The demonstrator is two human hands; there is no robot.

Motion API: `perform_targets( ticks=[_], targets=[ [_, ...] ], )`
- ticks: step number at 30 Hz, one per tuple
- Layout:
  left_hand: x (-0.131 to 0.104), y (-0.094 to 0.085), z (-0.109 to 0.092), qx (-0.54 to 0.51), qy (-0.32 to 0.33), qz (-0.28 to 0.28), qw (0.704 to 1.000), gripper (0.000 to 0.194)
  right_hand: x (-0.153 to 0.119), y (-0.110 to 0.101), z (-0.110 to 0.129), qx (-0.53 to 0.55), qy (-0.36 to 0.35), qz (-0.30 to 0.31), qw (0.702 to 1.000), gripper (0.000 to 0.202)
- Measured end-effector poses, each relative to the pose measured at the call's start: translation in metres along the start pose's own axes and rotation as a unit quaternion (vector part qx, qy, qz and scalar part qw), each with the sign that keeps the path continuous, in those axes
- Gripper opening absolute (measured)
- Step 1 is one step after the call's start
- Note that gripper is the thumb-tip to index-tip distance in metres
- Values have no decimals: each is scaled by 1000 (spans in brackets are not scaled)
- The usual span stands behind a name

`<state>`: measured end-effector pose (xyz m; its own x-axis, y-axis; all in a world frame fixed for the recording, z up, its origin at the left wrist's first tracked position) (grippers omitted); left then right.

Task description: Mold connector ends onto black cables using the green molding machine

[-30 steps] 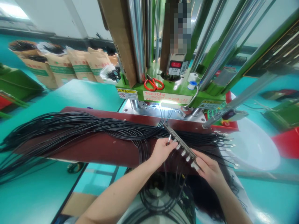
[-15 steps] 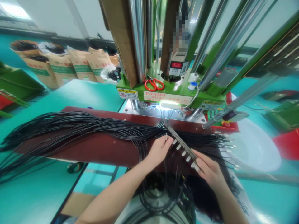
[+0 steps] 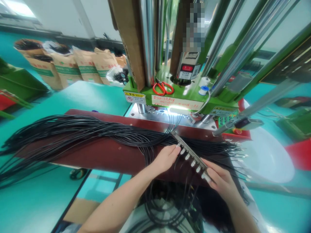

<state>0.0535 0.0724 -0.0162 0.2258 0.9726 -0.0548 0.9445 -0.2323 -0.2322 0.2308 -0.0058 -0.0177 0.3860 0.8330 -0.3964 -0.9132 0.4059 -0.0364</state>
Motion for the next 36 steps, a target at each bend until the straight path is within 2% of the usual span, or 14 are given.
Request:
perform_targets(
  ticks=[7,17,21,23,25,27,29,31,34,36],
  targets=[
    [2,2,8,-16,-17,38,999,40,5,-6,-8,-39,6,17,999,42],
    [3,0,5,-19,13,19,1000,41,11,-5,-6,-115,-114,90,983,35],
    [6,1,6,4,3,5,1000,38,12,-8,-6,-93,-55,41,993,41],
    [4,-2,4,22,5,3,1000,30,17,-15,-4,-92,-22,25,995,46],
    [-2,-8,-2,50,28,-1,998,24,26,-25,4,-109,-16,27,994,47],
    [-9,-17,-10,80,62,-12,995,28,39,-36,17,-147,-30,31,988,46],
    [-15,-25,-17,93,91,-23,991,26,54,-42,35,-194,-51,42,979,43],
    [-17,-32,-22,86,109,-32,990,21,68,-38,52,-248,-69,68,964,41],
    [-12,-43,-28,76,136,-63,986,16,88,-15,74,-341,-110,120,926,38],
    [-3,-51,-30,81,156,-93,980,14,99,10,85,-411,-156,172,882,32]
  ],
)
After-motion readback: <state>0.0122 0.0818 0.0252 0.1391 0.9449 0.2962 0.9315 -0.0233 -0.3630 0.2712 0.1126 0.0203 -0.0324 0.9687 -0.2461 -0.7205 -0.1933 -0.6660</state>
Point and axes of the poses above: each hand's wrist, its own x-axis towards the middle knuckle, its own y-axis out of the palm, z = x × y, the point moved 6 cm from there along x, towards the middle knuckle, and after that the axes turned 12 degrees about -z, right-handed, at the moved point
